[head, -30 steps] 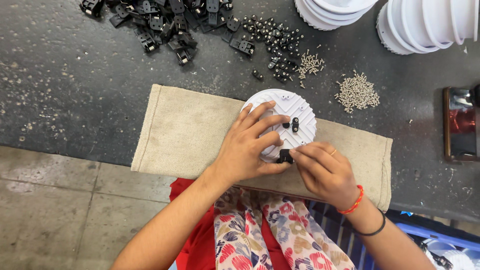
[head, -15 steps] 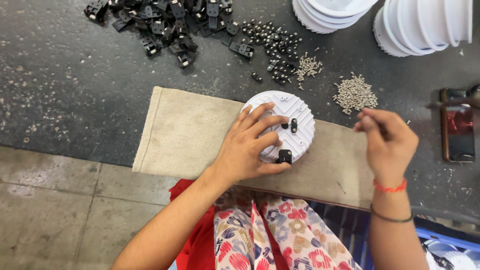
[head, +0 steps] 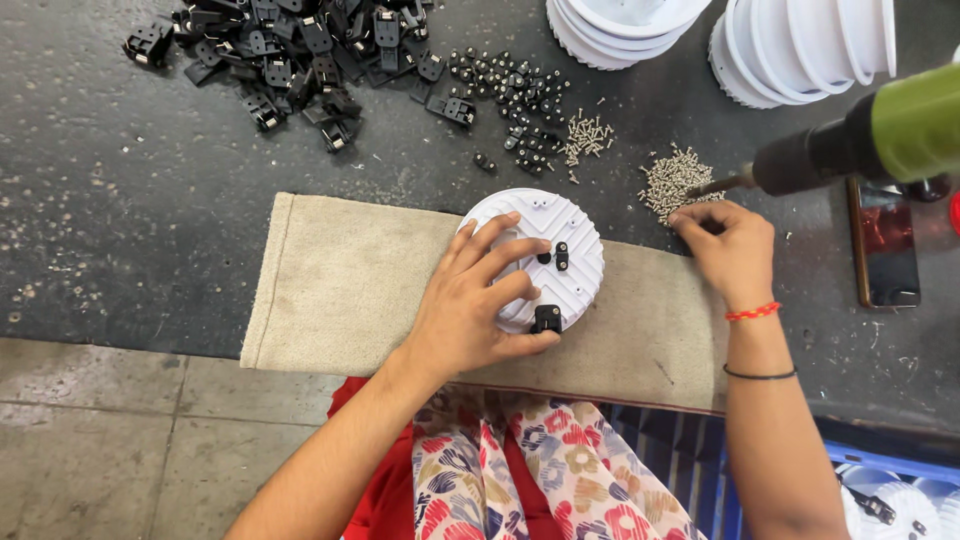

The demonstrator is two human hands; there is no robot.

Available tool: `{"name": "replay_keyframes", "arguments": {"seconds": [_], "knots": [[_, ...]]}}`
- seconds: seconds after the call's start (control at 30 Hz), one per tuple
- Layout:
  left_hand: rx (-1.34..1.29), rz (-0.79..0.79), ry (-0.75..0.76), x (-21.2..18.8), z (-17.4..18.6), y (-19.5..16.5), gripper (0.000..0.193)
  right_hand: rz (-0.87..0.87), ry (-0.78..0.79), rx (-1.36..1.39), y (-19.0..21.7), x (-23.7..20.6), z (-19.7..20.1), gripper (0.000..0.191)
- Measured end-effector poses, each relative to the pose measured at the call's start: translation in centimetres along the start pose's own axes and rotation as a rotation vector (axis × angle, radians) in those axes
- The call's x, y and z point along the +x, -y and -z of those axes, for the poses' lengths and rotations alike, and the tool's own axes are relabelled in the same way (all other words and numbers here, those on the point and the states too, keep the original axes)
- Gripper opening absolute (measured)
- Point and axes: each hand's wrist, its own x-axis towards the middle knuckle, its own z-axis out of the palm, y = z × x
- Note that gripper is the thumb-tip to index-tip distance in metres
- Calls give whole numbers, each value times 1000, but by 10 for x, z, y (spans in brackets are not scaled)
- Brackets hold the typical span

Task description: The person assembles white circular light fixtures by attaching black plastic clips and screws using a green electric screwdriver. They place clips onto the fixture, insert screws, and tighten them, repeating the process for multiple units. Completed fixtures are placed into a blue crate.

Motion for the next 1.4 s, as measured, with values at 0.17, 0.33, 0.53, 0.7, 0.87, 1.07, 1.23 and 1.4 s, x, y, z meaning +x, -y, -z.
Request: {"name": "replay_keyframes", "arguments": {"seconds": [0.17, 0.33, 0.53, 0.7, 0.87, 1.07, 1.23, 1.4], "knots": [[0, 1, -2, 0, 0, 0, 39, 151, 26, -97, -1, 3, 6, 13], [4, 5, -5, 0, 0, -2, 39, 305, 31, -233, 4, 2, 9, 11], [2, -10, -8, 1, 1, -2, 40, 167, 68, -87, 41, -8, 18, 14], [-11, -5, 4, 1, 1, -2, 42, 412, 481, 549, 97, -48, 17, 21], [-8, 1, 17, 1, 1, -1, 42, 658, 620, 208, 141, -54, 8, 17], [-12, 8, 22, 1, 1, -1, 43, 575, 720, 111, 166, -46, 9, 16], [-13, 9, 4, 1, 0, -2, 43, 330, 796, 155, 157, -35, 0, 13], [-6, 1, -10, 1, 0, -2, 42, 229, 786, 219, 156, -37, -1, 13]]}}
